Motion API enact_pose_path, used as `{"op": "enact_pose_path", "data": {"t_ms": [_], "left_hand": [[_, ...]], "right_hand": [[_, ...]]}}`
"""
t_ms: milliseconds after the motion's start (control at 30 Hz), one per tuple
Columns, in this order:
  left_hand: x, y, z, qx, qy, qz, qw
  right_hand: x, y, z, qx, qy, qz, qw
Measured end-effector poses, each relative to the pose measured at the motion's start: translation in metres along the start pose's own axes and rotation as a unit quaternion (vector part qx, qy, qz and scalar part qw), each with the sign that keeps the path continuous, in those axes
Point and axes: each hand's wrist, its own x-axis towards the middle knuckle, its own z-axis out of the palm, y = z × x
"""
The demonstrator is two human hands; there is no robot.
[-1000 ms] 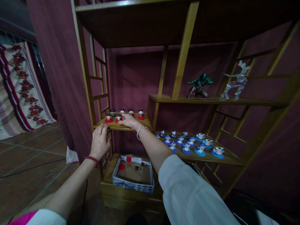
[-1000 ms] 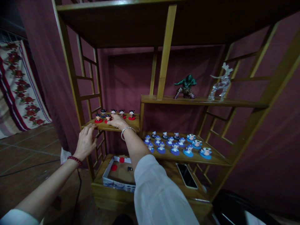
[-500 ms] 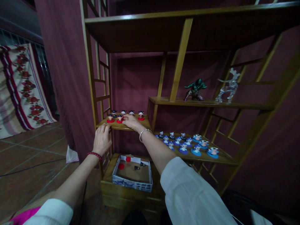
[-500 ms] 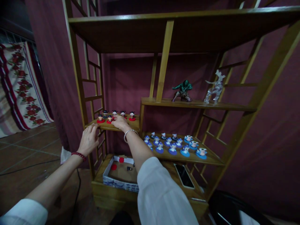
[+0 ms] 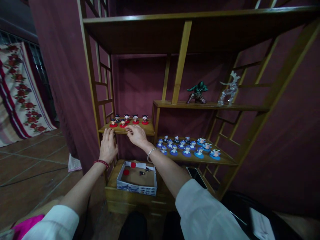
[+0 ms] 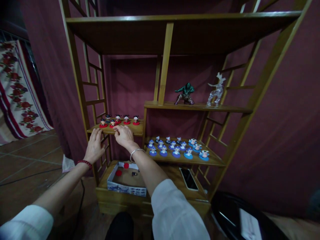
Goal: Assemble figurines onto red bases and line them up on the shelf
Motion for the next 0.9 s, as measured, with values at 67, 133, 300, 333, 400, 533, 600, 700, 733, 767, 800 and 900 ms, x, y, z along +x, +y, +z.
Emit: {"op": "enact_pose_path", "data": {"t_ms": [67, 133, 300, 333, 400, 533, 600, 700, 733, 767, 800, 900], "left_hand": [[-0.004, 0.003, 0.003, -0.008, 0.007, -0.001, 1.000], [-0.006, 0.007, 0.006, -0.015, 0.015, -0.005, 1.000], [-0.015, 0.023, 0.007, -0.037, 0.009, -0.032, 0.999], [-0.018, 0.027, 0.007, -0.043, 0.002, -0.035, 0.998], [-0.024, 0.034, 0.009, -0.059, -0.015, -0.039, 0.997], [-0.041, 0.042, 0.020, -0.091, -0.059, -0.054, 0.993], [-0.051, 0.042, 0.027, -0.095, -0.084, -0.066, 0.990], [-0.068, 0.041, 0.040, -0.091, -0.137, -0.078, 0.983], [-0.075, 0.041, 0.045, -0.091, -0.159, -0.077, 0.980], [-0.081, 0.041, 0.049, -0.092, -0.181, -0.077, 0.976], [-0.087, 0.042, 0.053, -0.092, -0.205, -0.077, 0.971], [-0.107, 0.044, 0.065, -0.076, -0.307, -0.084, 0.945]], "right_hand": [[-0.008, -0.003, -0.001, -0.017, 0.006, -0.023, 1.000], [-0.015, -0.006, -0.001, -0.024, 0.008, -0.041, 0.999], [-0.033, -0.013, 0.008, -0.044, 0.010, -0.053, 0.998], [-0.038, -0.014, 0.010, -0.049, 0.011, -0.053, 0.997], [-0.047, -0.018, 0.015, -0.056, 0.009, -0.050, 0.997], [-0.067, -0.019, 0.025, -0.064, 0.005, -0.044, 0.997], [-0.078, -0.015, 0.031, -0.065, -0.008, -0.041, 0.997], [-0.098, -0.002, 0.043, -0.064, -0.043, -0.014, 0.997], [-0.105, 0.003, 0.049, -0.060, -0.061, -0.005, 0.996], [-0.112, 0.008, 0.055, -0.055, -0.079, 0.008, 0.995], [-0.119, 0.013, 0.061, -0.053, -0.095, 0.023, 0.994], [-0.141, 0.026, 0.080, -0.050, -0.168, 0.075, 0.982]]}}
